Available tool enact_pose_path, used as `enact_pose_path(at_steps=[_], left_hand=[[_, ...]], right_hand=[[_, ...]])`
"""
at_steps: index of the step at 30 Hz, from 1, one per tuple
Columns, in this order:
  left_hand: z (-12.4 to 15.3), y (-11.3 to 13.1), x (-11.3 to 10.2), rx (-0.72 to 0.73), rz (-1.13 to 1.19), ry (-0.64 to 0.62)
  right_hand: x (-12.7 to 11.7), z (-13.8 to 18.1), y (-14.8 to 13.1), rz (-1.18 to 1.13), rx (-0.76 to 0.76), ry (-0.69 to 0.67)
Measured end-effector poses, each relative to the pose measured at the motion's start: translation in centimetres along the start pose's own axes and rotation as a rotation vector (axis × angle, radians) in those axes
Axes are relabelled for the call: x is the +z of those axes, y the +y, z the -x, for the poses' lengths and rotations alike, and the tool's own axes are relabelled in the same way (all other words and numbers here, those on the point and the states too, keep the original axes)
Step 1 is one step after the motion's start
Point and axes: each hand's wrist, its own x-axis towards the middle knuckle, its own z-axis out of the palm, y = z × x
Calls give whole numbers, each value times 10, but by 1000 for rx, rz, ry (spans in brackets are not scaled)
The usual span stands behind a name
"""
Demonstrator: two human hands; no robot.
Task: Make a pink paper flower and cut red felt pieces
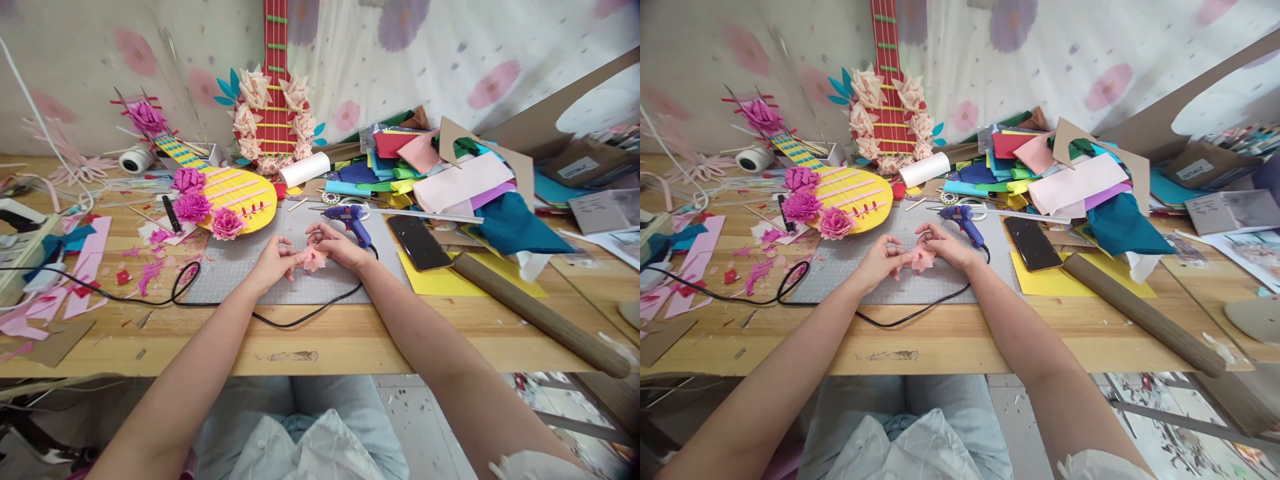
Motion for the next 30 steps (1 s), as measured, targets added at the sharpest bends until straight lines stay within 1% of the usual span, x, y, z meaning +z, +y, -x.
enact_pose_path(at_steps=[22,30], left_hand=[[0,1,2,-34,35,16],[2,4,5,-28,7,35]], right_hand=[[2,-1,-1,-37,10,-5],[4,-2,1,-58,11,-21]])
